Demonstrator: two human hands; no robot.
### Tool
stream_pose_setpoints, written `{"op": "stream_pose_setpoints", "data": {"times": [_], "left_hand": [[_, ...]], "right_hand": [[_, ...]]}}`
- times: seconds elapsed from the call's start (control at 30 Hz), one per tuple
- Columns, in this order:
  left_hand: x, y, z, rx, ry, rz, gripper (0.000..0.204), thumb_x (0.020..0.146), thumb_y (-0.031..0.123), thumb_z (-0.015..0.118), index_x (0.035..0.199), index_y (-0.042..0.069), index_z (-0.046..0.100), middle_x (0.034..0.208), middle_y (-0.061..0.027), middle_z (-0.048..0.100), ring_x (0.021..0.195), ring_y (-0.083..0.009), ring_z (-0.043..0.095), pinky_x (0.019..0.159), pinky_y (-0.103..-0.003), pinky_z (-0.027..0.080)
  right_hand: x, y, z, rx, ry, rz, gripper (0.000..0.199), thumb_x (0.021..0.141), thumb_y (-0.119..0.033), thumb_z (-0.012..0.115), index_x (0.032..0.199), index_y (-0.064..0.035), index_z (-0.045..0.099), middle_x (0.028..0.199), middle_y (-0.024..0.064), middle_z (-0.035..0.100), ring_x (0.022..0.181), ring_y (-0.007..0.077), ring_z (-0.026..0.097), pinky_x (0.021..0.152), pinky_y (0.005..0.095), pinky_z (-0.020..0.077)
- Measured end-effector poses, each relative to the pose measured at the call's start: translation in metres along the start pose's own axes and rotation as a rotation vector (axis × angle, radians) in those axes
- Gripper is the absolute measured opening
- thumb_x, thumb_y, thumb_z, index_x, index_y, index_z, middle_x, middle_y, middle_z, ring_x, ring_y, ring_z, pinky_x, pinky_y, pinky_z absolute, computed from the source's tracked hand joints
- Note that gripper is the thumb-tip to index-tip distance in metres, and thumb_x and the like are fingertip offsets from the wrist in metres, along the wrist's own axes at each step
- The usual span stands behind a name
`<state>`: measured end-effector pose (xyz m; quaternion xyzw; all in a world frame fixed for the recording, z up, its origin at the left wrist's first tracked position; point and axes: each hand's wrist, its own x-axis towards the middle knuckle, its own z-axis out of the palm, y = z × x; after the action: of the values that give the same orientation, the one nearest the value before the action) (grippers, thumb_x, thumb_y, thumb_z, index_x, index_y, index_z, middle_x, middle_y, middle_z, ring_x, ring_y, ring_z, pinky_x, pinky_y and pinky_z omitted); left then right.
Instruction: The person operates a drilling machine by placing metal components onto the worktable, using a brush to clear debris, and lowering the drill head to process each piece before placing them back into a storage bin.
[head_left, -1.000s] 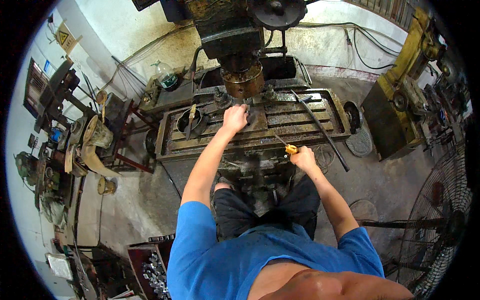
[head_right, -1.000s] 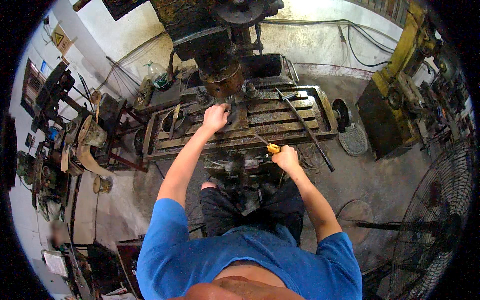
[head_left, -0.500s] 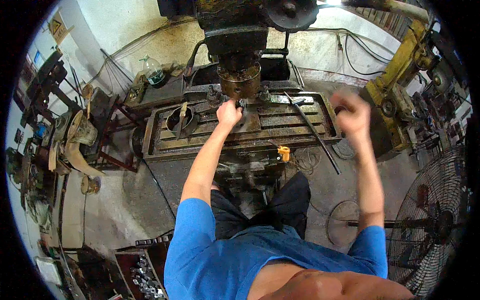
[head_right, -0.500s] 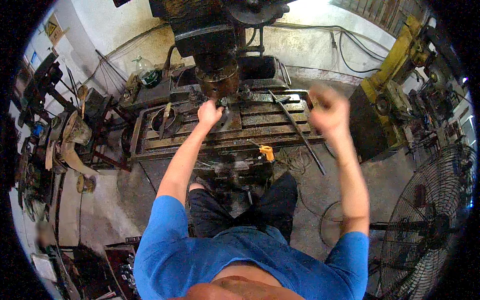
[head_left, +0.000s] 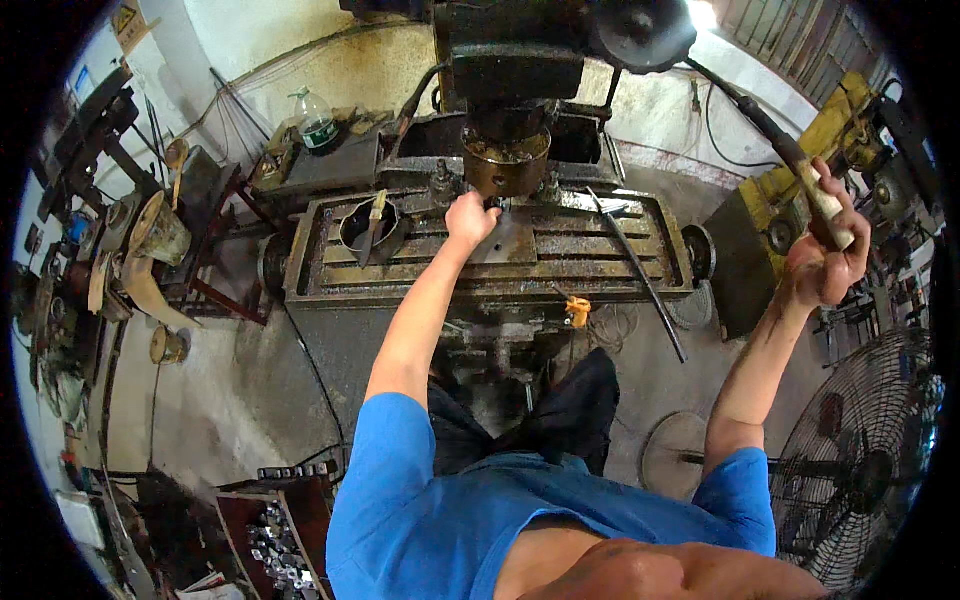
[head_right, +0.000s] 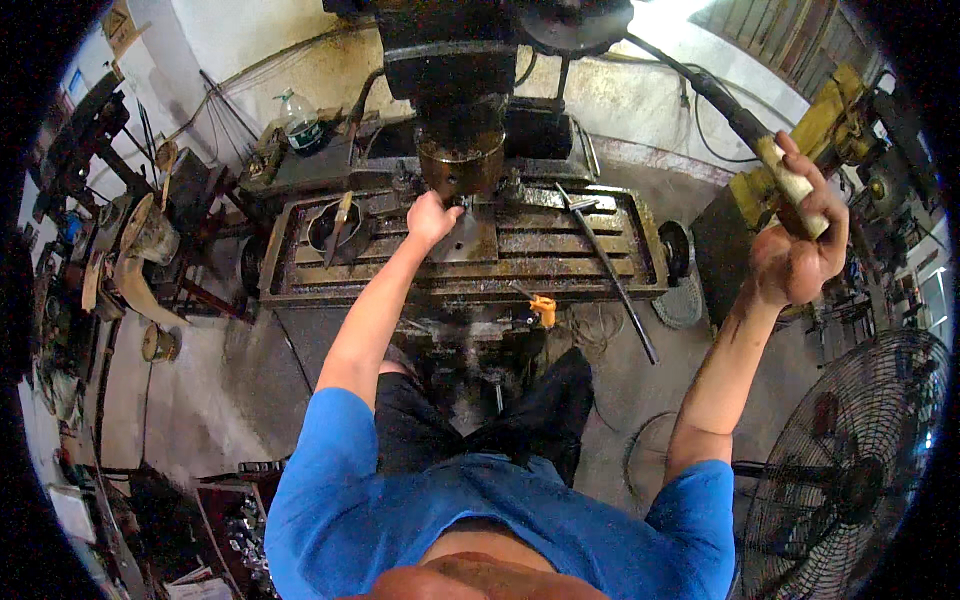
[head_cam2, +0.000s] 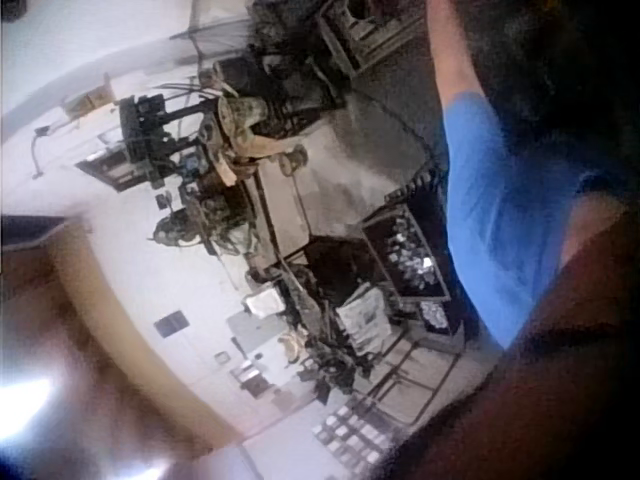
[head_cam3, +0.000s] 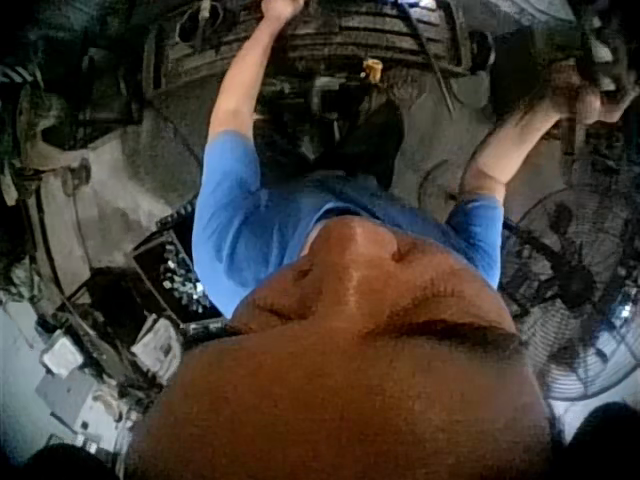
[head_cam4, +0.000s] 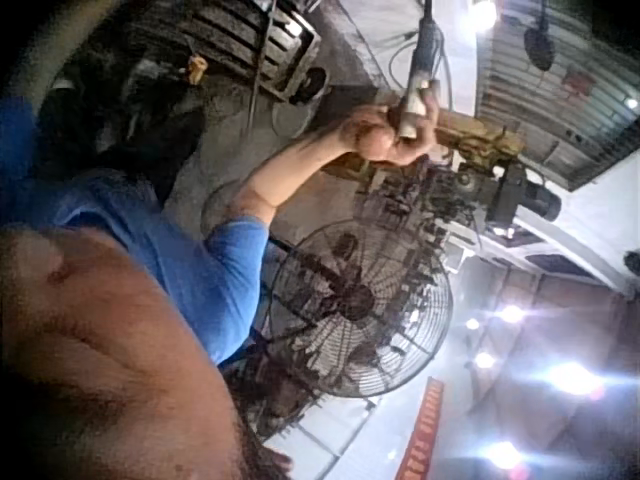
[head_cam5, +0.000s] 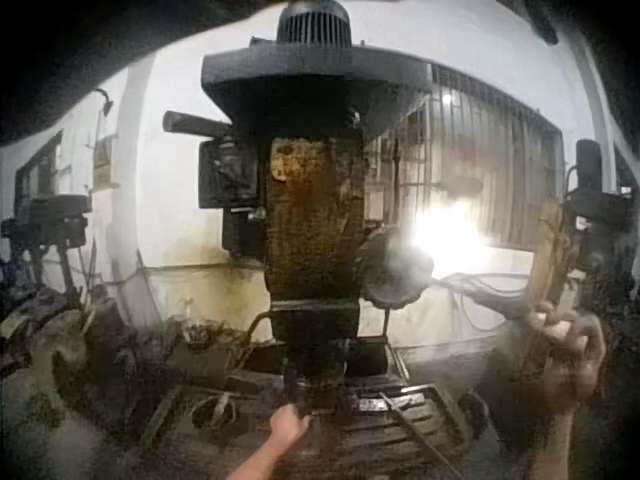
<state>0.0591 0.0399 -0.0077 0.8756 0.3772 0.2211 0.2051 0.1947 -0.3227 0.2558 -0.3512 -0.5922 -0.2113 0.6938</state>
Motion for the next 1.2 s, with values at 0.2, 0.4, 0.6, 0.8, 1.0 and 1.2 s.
{"op": "stream_pose_setpoints", "data": {"times": [0.2, 0.4, 0.6, 0.8, 1.0, 1.2], "left_hand": [[0.001, 0.007, 0.001, -0.045, 0.043, 0.012, 0.035, 0.063, 0.032, 0.072, 0.069, -0.001, 0.062, 0.073, -0.0192, 0.061, 0.073, -0.0336, 0.061, 0.064, -0.042, 0.049], [0.003, 0.006, -0.005, 0.004, 0.02, -0.019, 0.036, 0.062, 0.031, 0.072, 0.069, -0.002, 0.061, 0.073, -0.0191, 0.061, 0.073, -0.0341, 0.06, 0.064, -0.042, 0.049], [-0.003, 0.001, 0.0, 0.005, 0.129, 0.005, 0.036, 0.062, 0.032, 0.072, 0.068, -0.002, 0.061, 0.074, -0.0184, 0.062, 0.074, -0.034, 0.06, 0.065, -0.041, 0.049], [0.0, 0.001, 0.001, 0.02, 0.115, 0.008, 0.035, 0.063, 0.032, 0.072, 0.067, -0.001, 0.061, 0.073, -0.0191, 0.061, 0.073, -0.0343, 0.06, 0.065, -0.042, 0.048], [0.003, -0.001, 0.003, 0.016, 0.121, 0.008, 0.036, 0.063, 0.032, 0.073, 0.067, -0.001, 0.061, 0.072, -0.0197, 0.061, 0.071, -0.0346, 0.06, 0.063, -0.042, 0.048], [0.001, 0.006, -0.001, 0.038, -0.009, -0.043, 0.037, 0.063, 0.033, 0.073, 0.07, -0.001, 0.062, 0.076, -0.0193, 0.062, 0.075, -0.034, 0.061, 0.064, -0.042, 0.048]], "right_hand": [[0.003, 0.001, -0.007, -0.115, -0.035, -0.019, 0.029, 0.076, -0.028, 0.053, 0.067, -0.0049, 0.038, 0.089, 0.0233, 0.056, 0.103, 0.0465, 0.048, 0.094, 0.0607, 0.027], [-0.022, 0.01, -0.004, -0.098, 0.004, -0.014, 0.031, 0.079, -0.027, 0.055, 0.064, -0.0048, 0.038, 0.081, 0.0184, 0.054, 0.098, 0.0437, 0.051, 0.093, 0.063, 0.0259], [-0.008, 0.005, 0.007, -0.071, 0.064, 0.02, 0.007, 0.071, -0.003, 0.043, 0.066, -0.004, 0.039, 0.081, 0.0178, 0.054, 0.099, 0.0402, 0.052, 0.094, 0.0605, 0.0284], [0.009, -0.002, -0.001, -0.262, 0.002, 0.055, 0.01, 0.074, -0.007, 0.047, 0.067, -0.0042, 0.041, 0.084, 0.0174, 0.055, 0.103, 0.0404, 0.05, 0.094, 0.0574, 0.0287], [-0.003, 0.001, 0.0, -0.204, 0.005, 0.039, 0.014, 0.073, -0.012, 0.047, 0.066, -0.0047, 0.039, 0.084, 0.0177, 0.055, 0.101, 0.0414, 0.051, 0.094, 0.0567, 0.0291], [-0.037, 0.005, 0.009, -0.183, 0.131, 0.041, 0.012, 0.063, -0.01, 0.049, 0.062, -0.0059, 0.037, 0.081, 0.0156, 0.054, 0.1, 0.0412, 0.051, 0.095, 0.0566, 0.0268]]}}
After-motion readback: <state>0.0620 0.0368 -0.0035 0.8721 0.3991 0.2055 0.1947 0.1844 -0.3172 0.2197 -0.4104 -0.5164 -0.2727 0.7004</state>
